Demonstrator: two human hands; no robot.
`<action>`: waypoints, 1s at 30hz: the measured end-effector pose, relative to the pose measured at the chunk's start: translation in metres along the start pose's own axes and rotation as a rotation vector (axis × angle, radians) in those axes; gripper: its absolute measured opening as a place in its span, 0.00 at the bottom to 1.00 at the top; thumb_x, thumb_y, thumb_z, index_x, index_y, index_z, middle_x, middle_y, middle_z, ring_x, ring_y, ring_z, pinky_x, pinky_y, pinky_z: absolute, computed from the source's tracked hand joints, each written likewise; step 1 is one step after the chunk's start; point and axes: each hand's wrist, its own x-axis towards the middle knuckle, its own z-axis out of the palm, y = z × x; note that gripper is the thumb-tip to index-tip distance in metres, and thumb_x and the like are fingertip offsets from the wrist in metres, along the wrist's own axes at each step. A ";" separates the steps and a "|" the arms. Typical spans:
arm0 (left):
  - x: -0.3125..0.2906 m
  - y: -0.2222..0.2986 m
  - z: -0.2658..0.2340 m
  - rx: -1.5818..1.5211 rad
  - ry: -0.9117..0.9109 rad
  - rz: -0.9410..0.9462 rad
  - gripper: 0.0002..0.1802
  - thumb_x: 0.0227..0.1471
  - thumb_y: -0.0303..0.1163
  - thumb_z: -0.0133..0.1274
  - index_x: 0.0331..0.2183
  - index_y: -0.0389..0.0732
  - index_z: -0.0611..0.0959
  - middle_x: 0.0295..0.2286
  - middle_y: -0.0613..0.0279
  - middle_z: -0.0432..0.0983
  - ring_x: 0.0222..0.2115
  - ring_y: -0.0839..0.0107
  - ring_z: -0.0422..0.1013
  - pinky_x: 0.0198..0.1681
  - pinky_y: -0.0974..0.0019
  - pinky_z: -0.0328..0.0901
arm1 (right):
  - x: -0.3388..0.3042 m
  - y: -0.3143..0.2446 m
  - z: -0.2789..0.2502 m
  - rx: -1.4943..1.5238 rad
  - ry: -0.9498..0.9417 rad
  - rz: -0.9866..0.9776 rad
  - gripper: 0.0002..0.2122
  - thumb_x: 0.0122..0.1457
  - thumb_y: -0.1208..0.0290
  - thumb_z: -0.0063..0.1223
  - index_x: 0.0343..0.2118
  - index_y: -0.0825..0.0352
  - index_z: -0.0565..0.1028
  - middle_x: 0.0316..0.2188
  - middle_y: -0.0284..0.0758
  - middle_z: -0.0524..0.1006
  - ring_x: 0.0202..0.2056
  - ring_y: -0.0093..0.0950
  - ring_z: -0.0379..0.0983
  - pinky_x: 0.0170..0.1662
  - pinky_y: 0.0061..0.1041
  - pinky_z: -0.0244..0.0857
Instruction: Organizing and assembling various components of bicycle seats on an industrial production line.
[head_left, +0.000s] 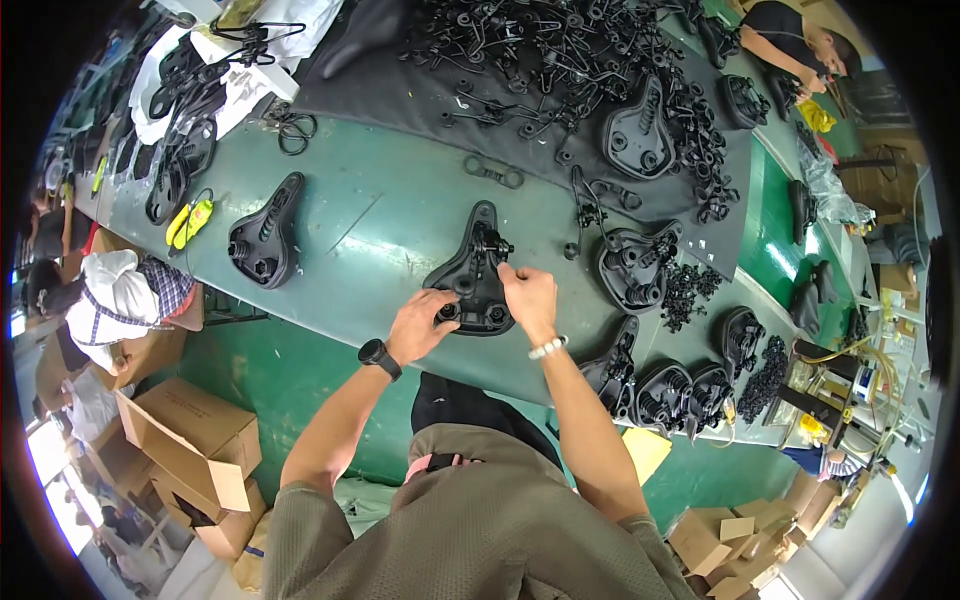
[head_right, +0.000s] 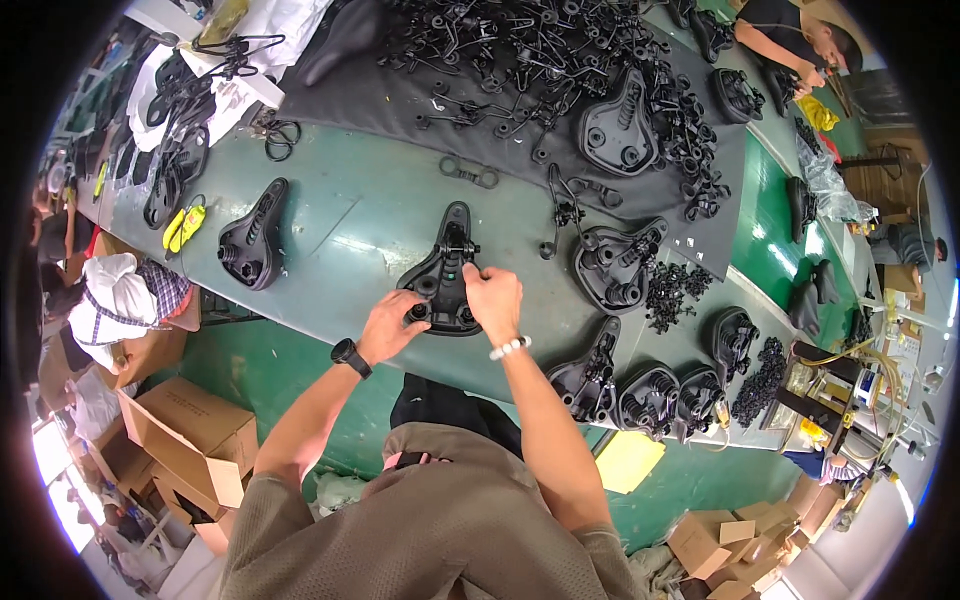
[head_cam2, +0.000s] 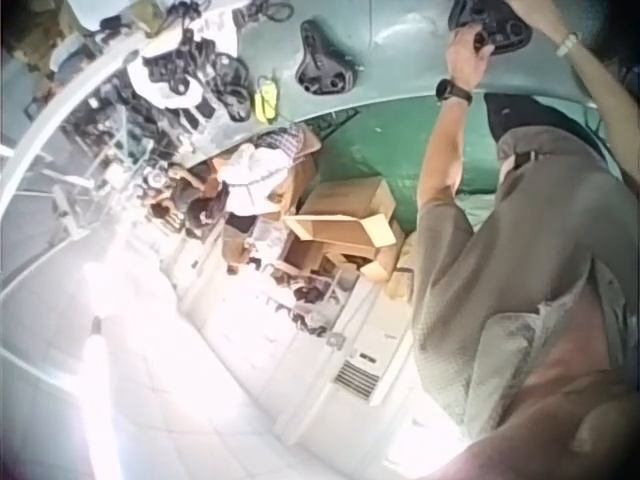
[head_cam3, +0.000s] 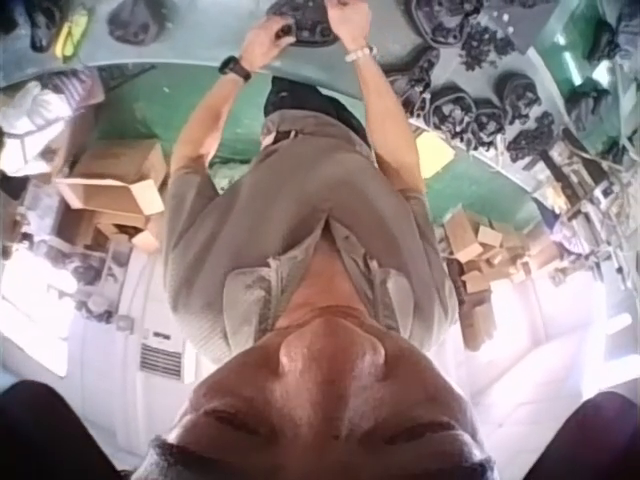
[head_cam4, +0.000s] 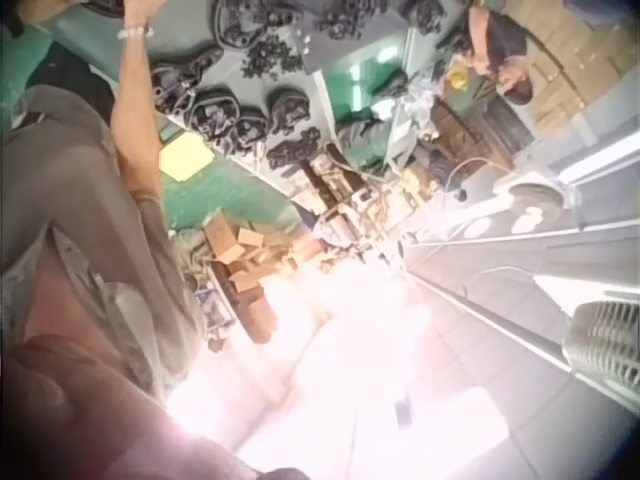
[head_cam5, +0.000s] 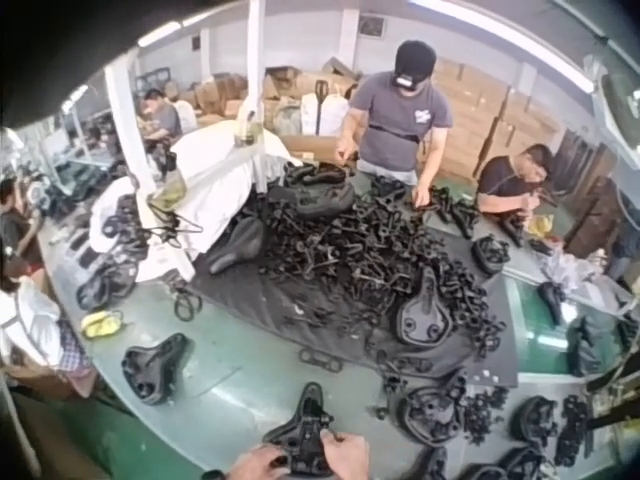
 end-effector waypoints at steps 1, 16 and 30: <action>0.000 -0.001 -0.001 -0.012 -0.014 -0.007 0.25 0.44 0.31 0.64 0.46 0.40 0.79 0.45 0.57 0.77 0.49 0.54 0.69 0.53 0.55 0.66 | 0.003 -0.002 0.002 -0.003 -0.003 -0.003 0.19 0.55 0.56 0.57 0.25 0.72 0.81 0.21 0.52 0.78 0.29 0.50 0.78 0.37 0.41 0.70; 0.008 0.006 -0.006 0.031 -0.126 -0.075 0.36 0.43 0.34 0.66 0.54 0.39 0.71 0.47 0.58 0.76 0.50 0.52 0.69 0.53 0.54 0.66 | -0.012 0.081 0.077 -0.084 0.179 -0.364 0.21 0.60 0.66 0.56 0.50 0.77 0.71 0.56 0.55 0.63 0.58 0.52 0.59 0.62 0.46 0.54; 0.004 -0.011 -0.005 0.032 -0.075 0.075 0.27 0.47 0.37 0.63 0.48 0.40 0.75 0.47 0.54 0.75 0.49 0.51 0.70 0.53 0.53 0.65 | -0.006 0.024 0.033 -0.280 0.004 -0.240 0.12 0.58 0.61 0.56 0.32 0.67 0.79 0.27 0.47 0.80 0.31 0.50 0.77 0.36 0.46 0.69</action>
